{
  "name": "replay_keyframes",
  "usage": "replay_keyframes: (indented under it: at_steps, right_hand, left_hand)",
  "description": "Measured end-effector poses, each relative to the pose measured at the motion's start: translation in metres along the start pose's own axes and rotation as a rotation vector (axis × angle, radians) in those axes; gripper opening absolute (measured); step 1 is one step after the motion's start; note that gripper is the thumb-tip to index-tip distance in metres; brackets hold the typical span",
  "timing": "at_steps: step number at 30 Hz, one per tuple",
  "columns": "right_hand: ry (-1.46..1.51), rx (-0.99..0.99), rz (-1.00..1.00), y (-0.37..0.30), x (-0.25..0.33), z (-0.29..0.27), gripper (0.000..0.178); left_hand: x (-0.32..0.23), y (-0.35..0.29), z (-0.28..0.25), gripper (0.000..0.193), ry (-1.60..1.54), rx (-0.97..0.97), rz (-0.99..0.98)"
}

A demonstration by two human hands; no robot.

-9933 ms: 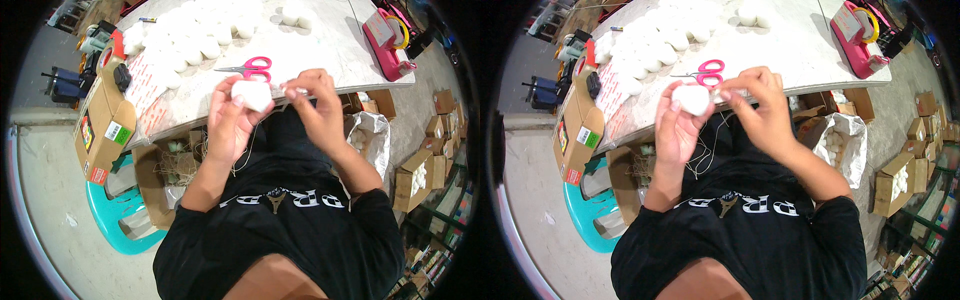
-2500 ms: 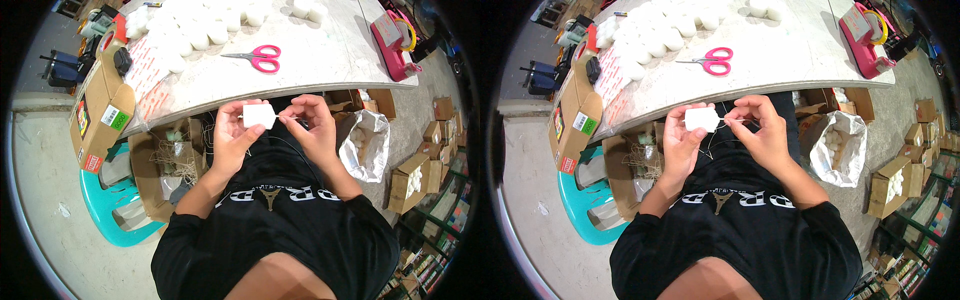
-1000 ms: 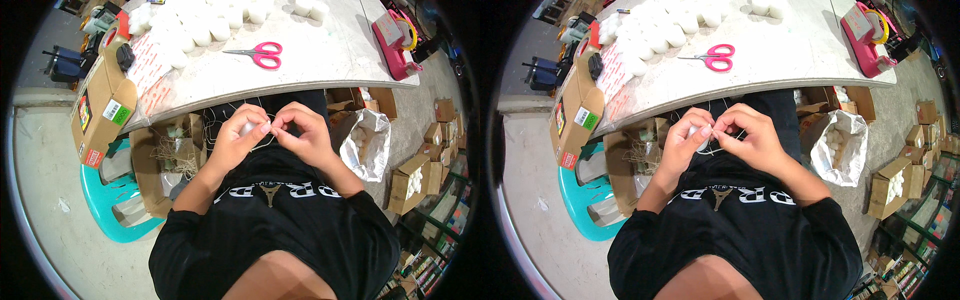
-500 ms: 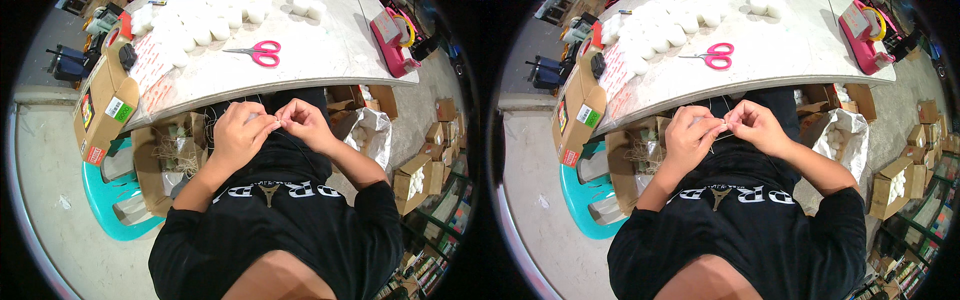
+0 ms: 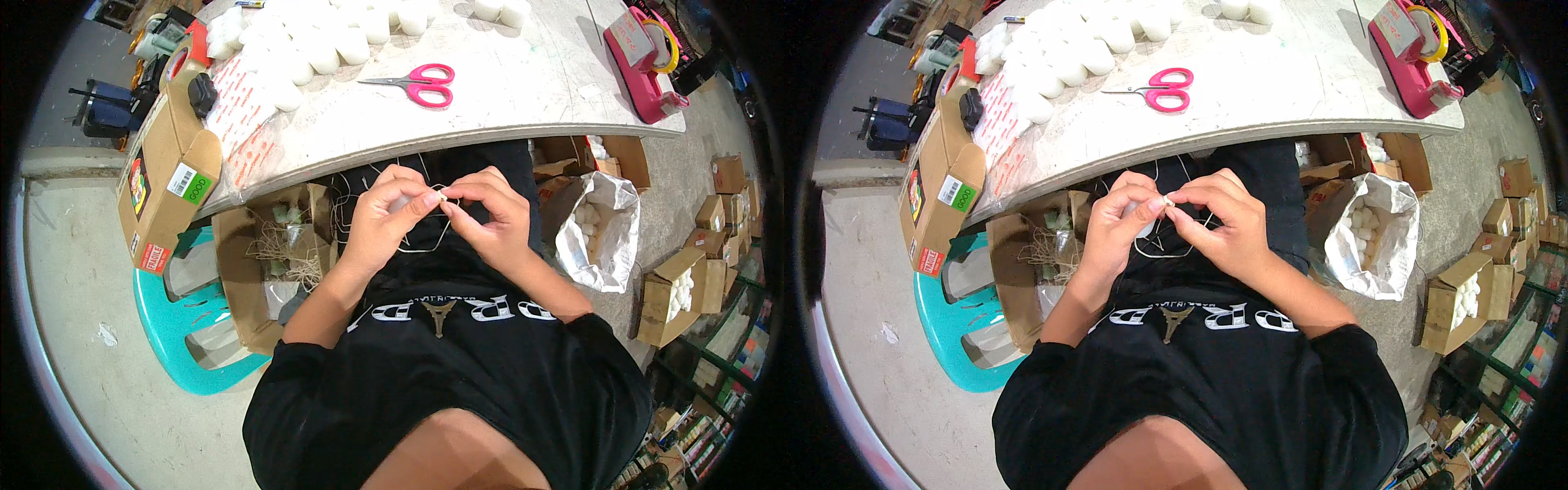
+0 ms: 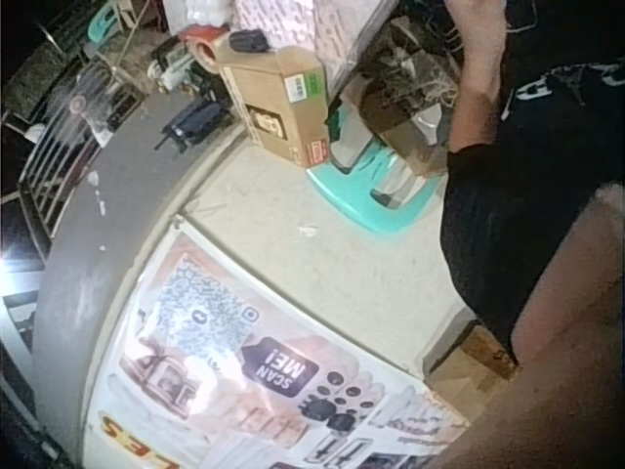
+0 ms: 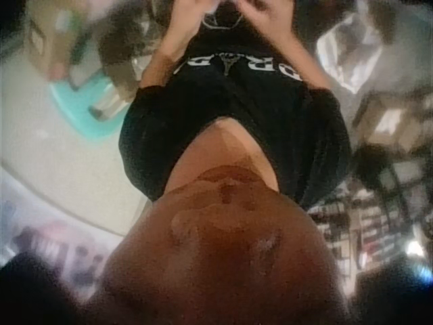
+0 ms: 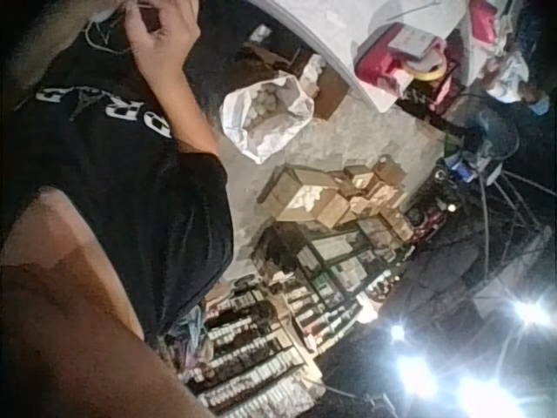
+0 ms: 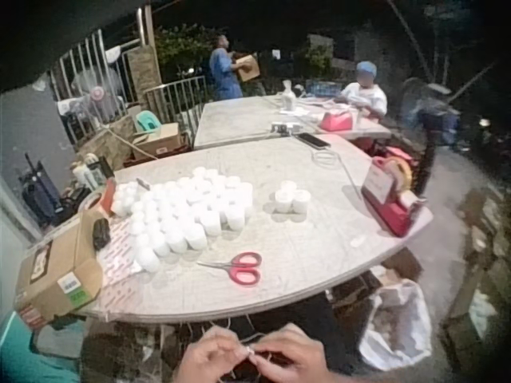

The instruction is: The person untangles a bundle of white wicks, cuts a length with scissors, and inserts the wick into a white cylindrical candle. The person then trims the wick and places the finished candle on the table with others.

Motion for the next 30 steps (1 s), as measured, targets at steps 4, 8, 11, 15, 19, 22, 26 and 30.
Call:
replay_keyframes:
  at_steps: [4, 8, 11, 15, 19, 22, 26, 30]
  right_hand:
    - [-0.113, -0.009, -0.039, 0.0, 0.005, -0.006, 0.011]
    - [-0.116, 0.008, -0.015, 0.004, 0.005, -0.013, 0.011]
    - [0.078, -0.036, 0.052, 0.002, -0.008, -0.009, 0.012]
    - [0.211, 0.032, 0.101, 0.002, -0.013, 0.003, 0.014]
    - [0.094, 0.18, 0.177, 0.007, -0.009, 0.005, 0.012]
    - [0.097, 0.203, 0.284, 0.007, -0.019, -0.001, 0.009]
    - [0.48, 0.157, 0.39, 0.0, -0.036, 0.009, 0.024]
    - [0.786, 0.291, 0.479, -0.013, -0.043, 0.068, 0.038]
  left_hand:
    - [-0.018, -0.002, 0.006, 0.008, 0.195, 0.028, 0.073]
    - [-0.047, -0.003, 0.006, 0.006, 0.47, -0.031, 0.247]
    - [-0.051, -0.005, 0.002, 0.007, 0.467, -0.094, 0.253]
    - [-0.052, -0.007, 0.005, 0.006, 0.519, -0.06, 0.241]
    - [-0.064, -0.01, 0.007, 0.006, 0.64, -0.09, 0.262]
    - [-0.062, -0.011, 0.0, 0.004, 0.643, -0.125, 0.224]
    - [-0.052, -0.008, -0.012, 0.017, 0.533, -0.179, 0.256]
    - [-0.016, 0.009, -0.015, 0.059, -0.028, -0.126, 0.058]
Point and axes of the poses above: each hand's wrist, its own y-axis towards the middle knuckle, its own z-axis out of the palm, x = y × z, the point moved 9 cm from there along y, towards the middle knuckle, and after that the axes turned 5 degrees about x, right-handed, at the moved point
